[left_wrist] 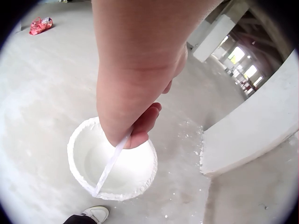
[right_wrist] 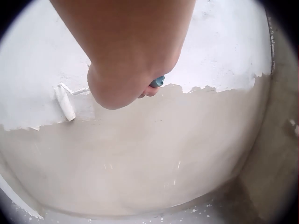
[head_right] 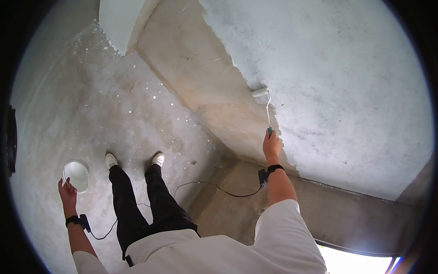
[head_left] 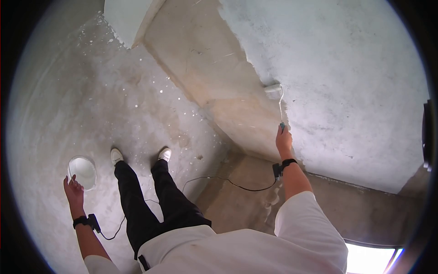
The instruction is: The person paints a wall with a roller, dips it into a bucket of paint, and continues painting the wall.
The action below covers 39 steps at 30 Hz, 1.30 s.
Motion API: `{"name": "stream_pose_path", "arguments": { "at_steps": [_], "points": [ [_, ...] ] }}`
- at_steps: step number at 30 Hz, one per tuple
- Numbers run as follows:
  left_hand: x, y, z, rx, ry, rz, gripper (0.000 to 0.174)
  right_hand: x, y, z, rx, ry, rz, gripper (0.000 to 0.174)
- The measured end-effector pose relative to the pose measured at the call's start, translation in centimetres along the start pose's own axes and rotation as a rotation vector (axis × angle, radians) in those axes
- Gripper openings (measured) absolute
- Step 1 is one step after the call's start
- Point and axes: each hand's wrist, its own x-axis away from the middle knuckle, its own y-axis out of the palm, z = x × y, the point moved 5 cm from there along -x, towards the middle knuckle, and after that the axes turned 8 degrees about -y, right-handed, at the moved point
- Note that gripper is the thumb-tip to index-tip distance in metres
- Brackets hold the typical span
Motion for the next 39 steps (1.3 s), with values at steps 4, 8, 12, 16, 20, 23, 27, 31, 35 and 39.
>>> {"name": "stream_pose_path", "arguments": {
  "at_steps": [4,8,12,16,20,23,27,31,35,39],
  "points": [
    [-0.6,0.1,-0.3,-0.01,-0.009,-0.017,0.048,-3.7,-2.0,-6.9,-0.145,-0.143,0.035,0.033],
    [-1.0,-0.2,-0.4,-0.017,-0.018,-0.001,0.048,-10.9,-4.7,-16.3,-0.229,-0.237,0.095,0.034],
    [-0.7,-0.2,0.0,-0.052,-0.024,0.039,0.049,-16.8,-7.0,-23.5,-0.255,-0.289,0.116,0.036],
    [-0.2,-0.2,0.1,-0.083,-0.032,0.071,0.049,-18.2,-5.7,-24.1,-0.318,-0.31,0.064,0.037],
    [0.6,-0.1,0.6,-0.115,-0.018,0.109,0.049,-16.1,-3.5,-20.5,-0.213,-0.191,0.009,0.036],
    [0.9,-0.1,0.9,-0.126,-0.003,0.1,0.049,-12.9,-0.3,-15.3,-0.168,-0.103,-0.044,0.035],
    [2.2,1.1,1.2,-0.12,0.016,0.103,0.049,-7.4,2.5,-6.6,-0.155,-0.06,-0.042,0.034],
    [2.0,3.0,0.8,-0.122,0.017,0.08,0.049,0.1,4.4,3.3,-0.061,0.07,-0.071,0.031],
    [1.3,3.9,0.3,-0.146,0.011,0.036,0.048,2.9,5.0,5.6,-0.025,0.071,-0.046,0.03],
    [1.1,5.0,0.0,-0.136,-0.005,0.007,0.047,0.8,1.9,0.0,-0.153,0.006,-0.008,0.031]
  ]
}}
